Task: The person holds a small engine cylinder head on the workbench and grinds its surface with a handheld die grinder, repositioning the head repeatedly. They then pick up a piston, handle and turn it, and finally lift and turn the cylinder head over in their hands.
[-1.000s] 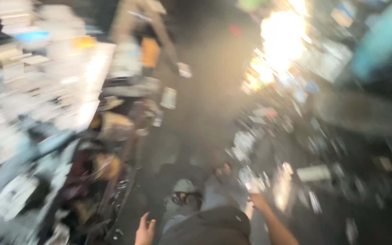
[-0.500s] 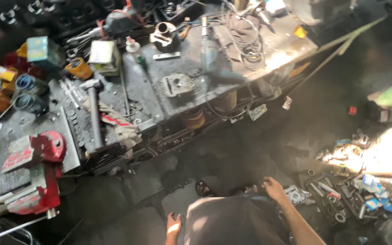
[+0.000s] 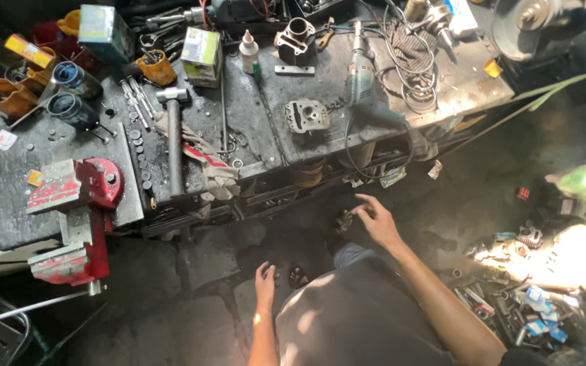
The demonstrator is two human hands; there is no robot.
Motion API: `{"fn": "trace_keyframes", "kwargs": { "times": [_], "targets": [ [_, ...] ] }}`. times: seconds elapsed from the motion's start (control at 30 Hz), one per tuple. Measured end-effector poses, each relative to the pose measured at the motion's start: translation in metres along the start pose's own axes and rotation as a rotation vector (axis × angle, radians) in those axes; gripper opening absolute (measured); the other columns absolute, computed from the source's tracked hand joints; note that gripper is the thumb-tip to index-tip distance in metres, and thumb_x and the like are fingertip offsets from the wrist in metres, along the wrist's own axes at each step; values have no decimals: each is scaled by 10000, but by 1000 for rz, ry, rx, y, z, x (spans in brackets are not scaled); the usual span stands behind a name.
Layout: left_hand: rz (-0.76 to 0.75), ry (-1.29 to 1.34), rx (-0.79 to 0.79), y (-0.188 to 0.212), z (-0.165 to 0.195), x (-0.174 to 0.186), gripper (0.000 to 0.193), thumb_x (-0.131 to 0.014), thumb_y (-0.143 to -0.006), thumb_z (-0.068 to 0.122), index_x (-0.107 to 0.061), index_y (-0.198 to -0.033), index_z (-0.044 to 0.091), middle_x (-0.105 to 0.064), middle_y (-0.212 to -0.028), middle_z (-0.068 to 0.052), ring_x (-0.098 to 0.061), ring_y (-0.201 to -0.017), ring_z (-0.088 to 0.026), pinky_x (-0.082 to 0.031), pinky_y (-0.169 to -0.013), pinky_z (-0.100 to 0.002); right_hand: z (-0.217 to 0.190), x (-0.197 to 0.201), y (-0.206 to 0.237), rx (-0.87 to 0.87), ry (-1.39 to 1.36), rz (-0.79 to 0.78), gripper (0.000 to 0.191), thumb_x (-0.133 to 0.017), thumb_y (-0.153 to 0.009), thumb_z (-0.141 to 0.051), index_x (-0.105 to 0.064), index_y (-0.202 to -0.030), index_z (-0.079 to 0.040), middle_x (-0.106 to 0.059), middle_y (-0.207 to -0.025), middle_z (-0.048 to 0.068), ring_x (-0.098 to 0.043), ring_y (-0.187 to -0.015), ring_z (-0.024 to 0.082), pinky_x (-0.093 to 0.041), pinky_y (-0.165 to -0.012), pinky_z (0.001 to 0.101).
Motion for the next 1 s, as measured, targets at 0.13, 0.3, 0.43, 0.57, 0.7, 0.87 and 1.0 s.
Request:
{"fn": "trace_keyframes", "kwargs": {
  "times": [0.13, 0.3, 0.43, 0.57, 0.7, 0.87, 1.0],
  "targets": [
    [-161, 46, -63, -21, 28, -20, 413, -660, -958, 263, -622, -1343, 118, -732, -1174, -74, -699, -982, -140, -530, -764, -277, -42, -35, -19, 60, -199, -123, 405, -601, -988, -95, -581, -1391, -65, -756, -991, 68, -685, -925, 116, -557, -847, 283],
    [-211, 48, -250, -59, 80, -34, 352, -651, -957, 178, -651, -1295, 81, -765, -1085, -74, -706, -978, -146, -554, -775, -290, -58, -58, -49, 1, -464, -316, 393, -599, -997, -80, -571, -1387, -47, -727, -1015, 76, -659, -884, 105, -567, -801, 271],
    [-183, 15, -379, -86, 130, -54, 287, -648, -979, 156, -674, -1240, 39, -771, -1036, -80, -709, -970, -143, -557, -824, -291, -39, -49, -89, -40, -465, -363, 382, -597, -1001, -75, -585, -1382, -37, -741, -1030, 82, -656, -873, 108, -560, -786, 272],
    [-125, -48, -554, -119, 199, -104, 257, -644, -1029, 157, -689, -1223, -5, -739, -1088, -83, -673, -1009, -127, -530, -914, -283, -13, -37, -144, -90, -450, -388, 408, -617, -985, -78, -587, -1390, -38, -728, -1117, 80, -648, -954, 102, -542, -824, 268],
    [-55, -162, -600, -144, 265, -169, 282, -632, -1023, 165, -657, -1257, 9, -723, -1119, -57, -641, -1023, -106, -509, -915, -270, 3, -24, -202, 15, -435, -366, 550, -662, -960, -87, -504, -1483, -21, -655, -1350, 130, -610, -1133, 159, -520, -954, 302],
    [162, -399, -620, -163, 317, -221, 361, -668, -976, 254, -662, -1278, 56, -741, -1175, -131, -699, -1084, -236, -533, -942, -345, 13, -18, -267, -87, -630, -355, 814, -661, -943, -149, -178, -1586, -24, -402, -1564, 144, -444, -1388, 213, -420, -1115, 379],
    [182, -573, -396, -184, 310, -235, 651, -727, -909, 388, -507, -1434, 73, -695, -1224, -216, -662, -1161, -359, -498, -968, -428, 12, -31, -299, -390, -613, -397, 778, -645, -972, -197, -223, -1592, 7, -419, -1588, 186, -396, -1481, 267, -299, -1209, 387]
  ]
}}
Point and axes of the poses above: each hand's wrist, its own y-axis away from the middle knuckle, its own x-axis out of the back of the hand, z = x × y, the point moved 6 cm from there along -y, towards the middle knuckle
